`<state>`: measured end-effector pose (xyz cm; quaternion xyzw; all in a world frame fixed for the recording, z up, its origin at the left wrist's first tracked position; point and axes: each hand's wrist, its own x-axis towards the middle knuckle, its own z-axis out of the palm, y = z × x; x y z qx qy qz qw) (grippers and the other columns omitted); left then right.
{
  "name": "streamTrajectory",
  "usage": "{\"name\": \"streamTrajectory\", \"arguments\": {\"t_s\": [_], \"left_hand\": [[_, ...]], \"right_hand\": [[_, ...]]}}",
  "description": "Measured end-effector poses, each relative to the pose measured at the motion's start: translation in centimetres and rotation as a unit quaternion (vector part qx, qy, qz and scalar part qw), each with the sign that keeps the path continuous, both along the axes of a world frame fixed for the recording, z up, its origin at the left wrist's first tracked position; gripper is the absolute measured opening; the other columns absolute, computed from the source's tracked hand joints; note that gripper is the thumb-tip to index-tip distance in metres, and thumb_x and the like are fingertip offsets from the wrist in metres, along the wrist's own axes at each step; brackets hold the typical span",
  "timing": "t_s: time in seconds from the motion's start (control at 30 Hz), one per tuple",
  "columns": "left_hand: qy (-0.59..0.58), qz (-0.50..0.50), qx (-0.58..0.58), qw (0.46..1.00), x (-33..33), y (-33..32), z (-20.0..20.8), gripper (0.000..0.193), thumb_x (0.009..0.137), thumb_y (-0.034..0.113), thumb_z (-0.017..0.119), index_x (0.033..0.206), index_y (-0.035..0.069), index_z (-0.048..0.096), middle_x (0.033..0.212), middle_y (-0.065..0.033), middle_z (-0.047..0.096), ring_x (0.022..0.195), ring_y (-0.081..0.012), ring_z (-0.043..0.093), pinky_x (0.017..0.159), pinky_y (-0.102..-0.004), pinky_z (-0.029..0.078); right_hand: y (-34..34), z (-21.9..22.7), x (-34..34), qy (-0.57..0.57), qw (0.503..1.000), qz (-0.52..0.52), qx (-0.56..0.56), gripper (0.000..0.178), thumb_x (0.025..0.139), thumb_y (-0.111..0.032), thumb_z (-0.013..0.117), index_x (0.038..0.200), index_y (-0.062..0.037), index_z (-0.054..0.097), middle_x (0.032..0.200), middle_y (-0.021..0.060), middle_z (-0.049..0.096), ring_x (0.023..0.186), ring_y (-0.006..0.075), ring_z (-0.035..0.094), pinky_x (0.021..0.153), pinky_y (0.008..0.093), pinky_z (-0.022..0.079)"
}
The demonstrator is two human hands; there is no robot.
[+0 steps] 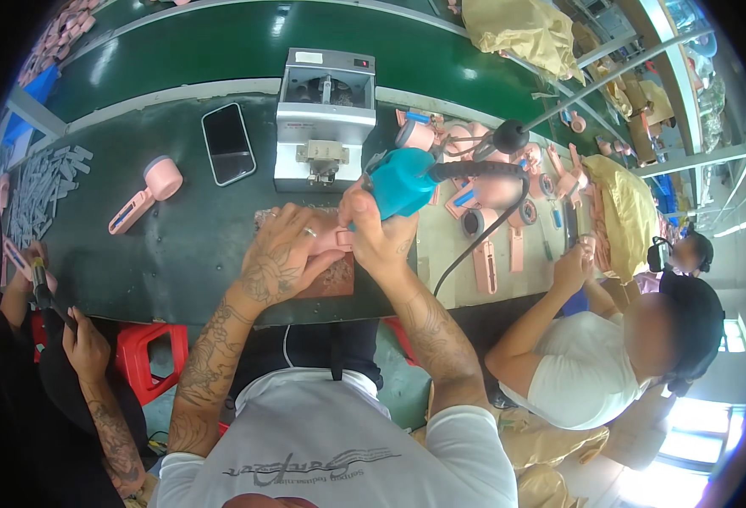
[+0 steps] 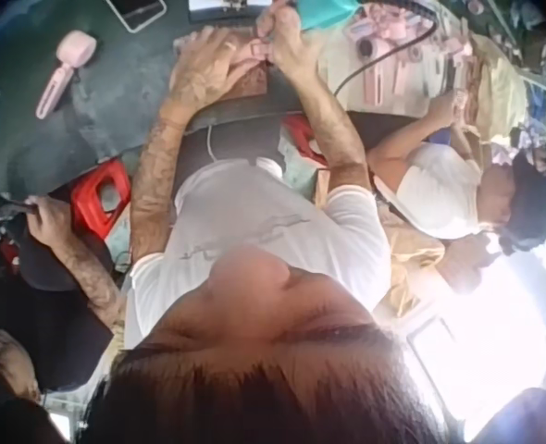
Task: Assembling handheld portable fans using an electric screwdriver at an industrial workbench.
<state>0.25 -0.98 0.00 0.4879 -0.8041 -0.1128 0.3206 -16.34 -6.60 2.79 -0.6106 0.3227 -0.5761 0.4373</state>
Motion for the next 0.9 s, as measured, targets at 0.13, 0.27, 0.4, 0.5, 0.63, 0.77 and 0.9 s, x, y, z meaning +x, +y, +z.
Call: {"name": "streamTrajectory", "arguments": {"t_s": [0.13, 0.27, 0.4, 0.5, 0.63, 0.77, 0.9], "left_hand": [[0.000, 0.008, -0.012, 1.000, 0.2, 0.2, -0.3, 0.042, 0.087, 0.037, 0.074, 0.102, -0.001, 0.070, 0.110, -0.0161, 0.062, 0.102, -0.0350, 0.057, 0.088, -0.0469, 0.046], [-0.003, 0.000, 0.016, 1.000, 0.3, 0.4, -0.2, 0.038, 0.092, 0.037, 0.067, 0.115, 0.007, 0.071, 0.116, -0.0127, 0.063, 0.110, -0.0335, 0.057, 0.097, -0.0483, 0.047], [0.010, -0.007, 0.010, 1.000, 0.7, 0.4, -0.4, 0.035, 0.094, 0.033, 0.061, 0.114, 0.005, 0.070, 0.118, -0.0135, 0.063, 0.111, -0.0343, 0.057, 0.100, -0.0504, 0.046], [0.006, -0.009, 0.046, 0.999, 0.6, 0.5, -0.3, 0.034, 0.095, 0.031, 0.060, 0.110, 0.002, 0.069, 0.117, -0.0142, 0.063, 0.112, -0.0343, 0.056, 0.102, -0.0510, 0.045], [0.000, -0.019, 0.034, 0.999, 0.2, 0.4, -0.5, 0.034, 0.094, 0.030, 0.060, 0.107, 0.000, 0.068, 0.117, -0.0148, 0.063, 0.113, -0.0346, 0.056, 0.103, -0.0508, 0.045], [0.016, -0.007, 0.025, 1.000, 0.4, 0.7, -0.3, 0.033, 0.093, 0.030, 0.062, 0.110, 0.002, 0.069, 0.116, -0.0141, 0.064, 0.111, -0.0345, 0.056, 0.100, -0.0507, 0.046], [0.015, 0.007, -0.004, 1.000, 0.6, 0.8, -0.4, 0.033, 0.092, 0.027, 0.063, 0.118, 0.009, 0.070, 0.116, -0.0118, 0.064, 0.107, -0.0331, 0.056, 0.094, -0.0486, 0.047]], "right_hand": [[-0.2, 1.2, 0.6, 0.017, 0.999, -0.011, 0.044, 0.035, 0.103, -0.032, 0.062, 0.097, 0.0028, 0.057, 0.070, 0.0046, 0.060, 0.063, 0.0127, 0.057, 0.060, 0.0271, 0.046], [-1.1, 2.6, 1.4, 0.019, 1.000, -0.008, 0.013, 0.037, 0.103, -0.033, 0.062, 0.108, 0.0036, 0.059, 0.072, 0.0037, 0.061, 0.065, 0.0113, 0.057, 0.061, 0.0263, 0.044], [-3.9, 2.7, 4.2, -0.038, 0.996, -0.001, -0.075, 0.041, 0.102, -0.037, 0.063, 0.106, 0.0027, 0.058, 0.073, 0.0042, 0.063, 0.066, 0.0120, 0.058, 0.062, 0.0277, 0.045], [-4.7, 1.8, 5.3, -0.065, 0.992, 0.006, -0.105, 0.040, 0.103, -0.038, 0.063, 0.103, 0.0019, 0.058, 0.073, 0.0040, 0.063, 0.065, 0.0122, 0.058, 0.061, 0.0281, 0.046], [-4.8, 1.1, 4.9, -0.025, 0.994, 0.026, -0.106, 0.040, 0.103, -0.039, 0.062, 0.100, -0.0008, 0.052, 0.075, 0.0053, 0.057, 0.066, 0.0157, 0.058, 0.061, 0.0305, 0.049], [-4.6, 1.4, 5.1, 0.006, 0.998, 0.001, -0.055, 0.036, 0.103, -0.036, 0.062, 0.100, -0.0014, 0.054, 0.072, 0.0044, 0.058, 0.060, 0.0128, 0.057, 0.056, 0.0277, 0.047], [-2.4, 2.7, 3.9, -0.013, 1.000, -0.001, -0.021, 0.045, 0.102, -0.045, 0.063, 0.106, 0.0001, 0.056, 0.070, 0.0045, 0.057, 0.059, 0.0140, 0.056, 0.054, 0.0292, 0.046]]}}
